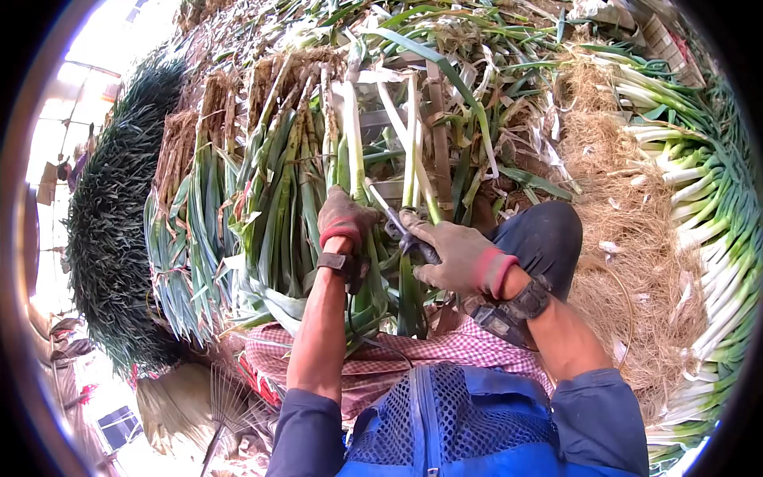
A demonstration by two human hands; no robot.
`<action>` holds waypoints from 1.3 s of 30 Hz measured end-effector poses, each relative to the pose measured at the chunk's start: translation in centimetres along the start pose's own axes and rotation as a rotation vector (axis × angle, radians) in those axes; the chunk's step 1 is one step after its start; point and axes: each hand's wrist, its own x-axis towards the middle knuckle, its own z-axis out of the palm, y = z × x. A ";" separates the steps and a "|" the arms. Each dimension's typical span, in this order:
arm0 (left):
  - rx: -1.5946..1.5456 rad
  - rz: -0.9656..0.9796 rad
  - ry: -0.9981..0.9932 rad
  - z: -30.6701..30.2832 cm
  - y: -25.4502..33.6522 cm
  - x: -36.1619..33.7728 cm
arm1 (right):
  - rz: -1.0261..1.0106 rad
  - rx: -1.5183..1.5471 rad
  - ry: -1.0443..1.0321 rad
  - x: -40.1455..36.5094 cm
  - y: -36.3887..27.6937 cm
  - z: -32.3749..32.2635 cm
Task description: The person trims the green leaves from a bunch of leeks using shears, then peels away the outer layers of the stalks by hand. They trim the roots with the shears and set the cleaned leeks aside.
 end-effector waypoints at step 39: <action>-0.124 0.054 0.044 -0.9 -2.0 -0.2 | 0.260 -0.140 0.049 15.5 1.0 -1.5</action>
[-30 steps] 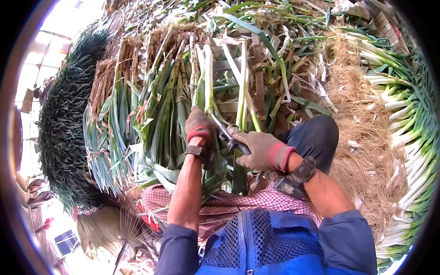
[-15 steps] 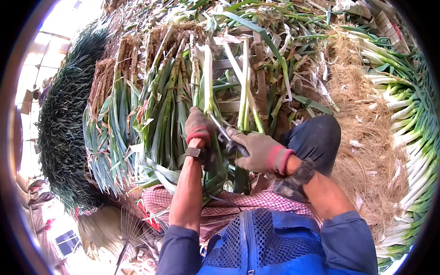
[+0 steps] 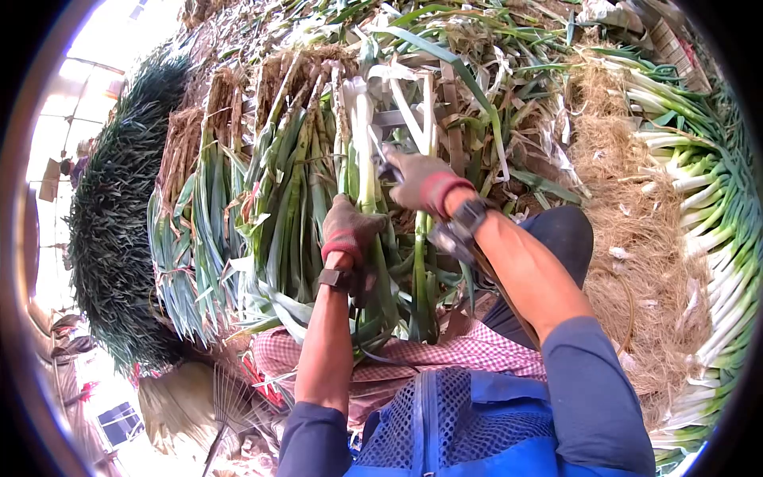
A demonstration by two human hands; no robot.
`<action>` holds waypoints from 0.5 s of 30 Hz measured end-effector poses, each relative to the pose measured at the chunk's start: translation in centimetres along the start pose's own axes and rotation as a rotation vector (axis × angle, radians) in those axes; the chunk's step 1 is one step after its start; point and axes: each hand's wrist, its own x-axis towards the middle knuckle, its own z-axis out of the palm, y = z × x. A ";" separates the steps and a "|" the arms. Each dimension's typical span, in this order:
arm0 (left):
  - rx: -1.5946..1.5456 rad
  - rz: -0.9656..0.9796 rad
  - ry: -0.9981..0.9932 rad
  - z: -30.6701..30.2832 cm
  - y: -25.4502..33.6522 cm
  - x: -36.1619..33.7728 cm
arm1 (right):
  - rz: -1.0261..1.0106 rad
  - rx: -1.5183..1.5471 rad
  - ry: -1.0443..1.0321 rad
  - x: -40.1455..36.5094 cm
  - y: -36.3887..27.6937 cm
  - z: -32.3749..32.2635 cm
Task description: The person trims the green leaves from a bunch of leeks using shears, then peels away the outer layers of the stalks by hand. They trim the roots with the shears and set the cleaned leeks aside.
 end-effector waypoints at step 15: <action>-0.863 0.330 -0.135 -7.1 3.5 0.9 | -0.165 0.224 -0.186 -10.8 1.2 1.4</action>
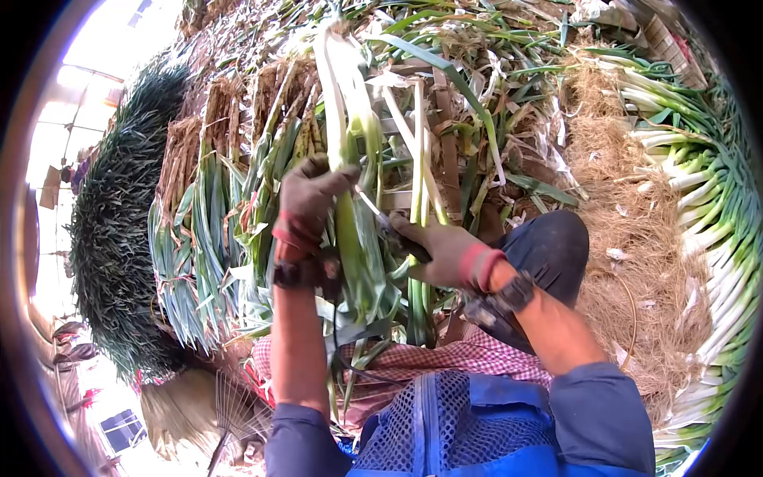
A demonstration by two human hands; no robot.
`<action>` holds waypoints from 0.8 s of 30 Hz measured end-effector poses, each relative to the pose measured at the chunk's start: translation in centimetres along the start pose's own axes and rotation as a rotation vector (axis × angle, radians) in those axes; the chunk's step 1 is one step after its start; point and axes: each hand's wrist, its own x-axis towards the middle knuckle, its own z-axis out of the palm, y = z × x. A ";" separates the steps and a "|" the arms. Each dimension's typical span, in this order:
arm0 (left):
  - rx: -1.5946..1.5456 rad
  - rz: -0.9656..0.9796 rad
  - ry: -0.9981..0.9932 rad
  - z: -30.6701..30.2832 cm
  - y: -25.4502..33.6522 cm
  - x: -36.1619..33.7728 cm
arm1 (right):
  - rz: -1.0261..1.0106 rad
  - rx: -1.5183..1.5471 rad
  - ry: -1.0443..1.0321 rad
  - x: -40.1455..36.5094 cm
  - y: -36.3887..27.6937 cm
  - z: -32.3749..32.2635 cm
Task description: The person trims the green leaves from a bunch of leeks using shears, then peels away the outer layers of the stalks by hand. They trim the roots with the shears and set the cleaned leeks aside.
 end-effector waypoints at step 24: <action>0.086 -0.178 -0.108 3.6 -12.8 -2.6 | -0.207 -0.111 0.217 2.2 0.1 -2.0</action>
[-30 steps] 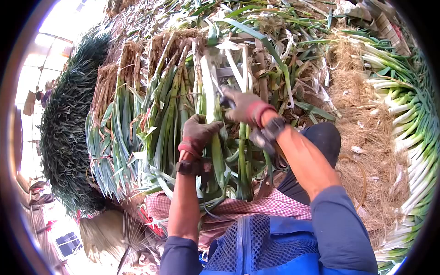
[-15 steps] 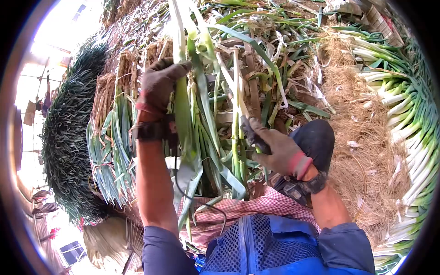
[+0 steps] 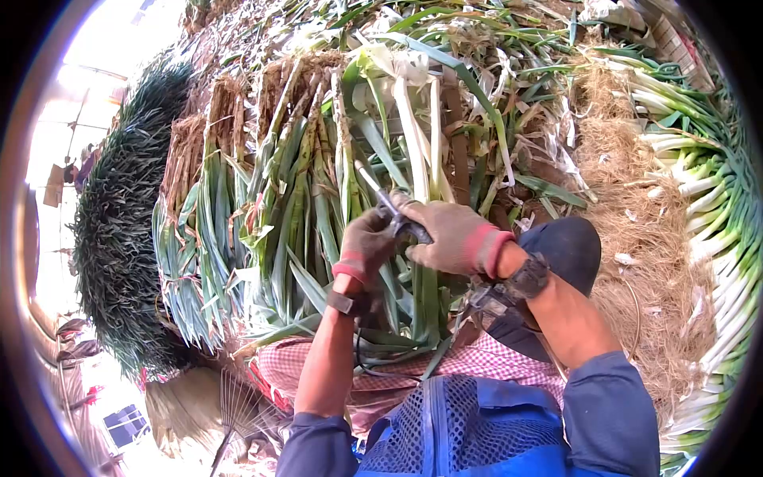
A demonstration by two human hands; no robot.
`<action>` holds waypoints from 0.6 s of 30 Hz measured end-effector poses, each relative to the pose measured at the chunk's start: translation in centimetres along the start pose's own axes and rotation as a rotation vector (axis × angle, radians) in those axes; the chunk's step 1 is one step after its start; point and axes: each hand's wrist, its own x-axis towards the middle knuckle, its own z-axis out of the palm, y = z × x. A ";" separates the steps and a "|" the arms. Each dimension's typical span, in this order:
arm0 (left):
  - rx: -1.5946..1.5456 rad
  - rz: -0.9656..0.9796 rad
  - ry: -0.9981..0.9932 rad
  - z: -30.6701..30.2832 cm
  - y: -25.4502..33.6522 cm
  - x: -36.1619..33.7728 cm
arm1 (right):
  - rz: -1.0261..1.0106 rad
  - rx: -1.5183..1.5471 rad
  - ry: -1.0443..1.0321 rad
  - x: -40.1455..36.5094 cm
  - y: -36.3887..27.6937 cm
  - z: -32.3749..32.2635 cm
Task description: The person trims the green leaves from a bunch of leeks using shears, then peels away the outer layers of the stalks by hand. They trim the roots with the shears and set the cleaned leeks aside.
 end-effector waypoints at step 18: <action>1.150 -0.028 0.397 -4.6 2.8 8.4 | 0.273 -0.376 -0.107 18.7 0.5 -0.8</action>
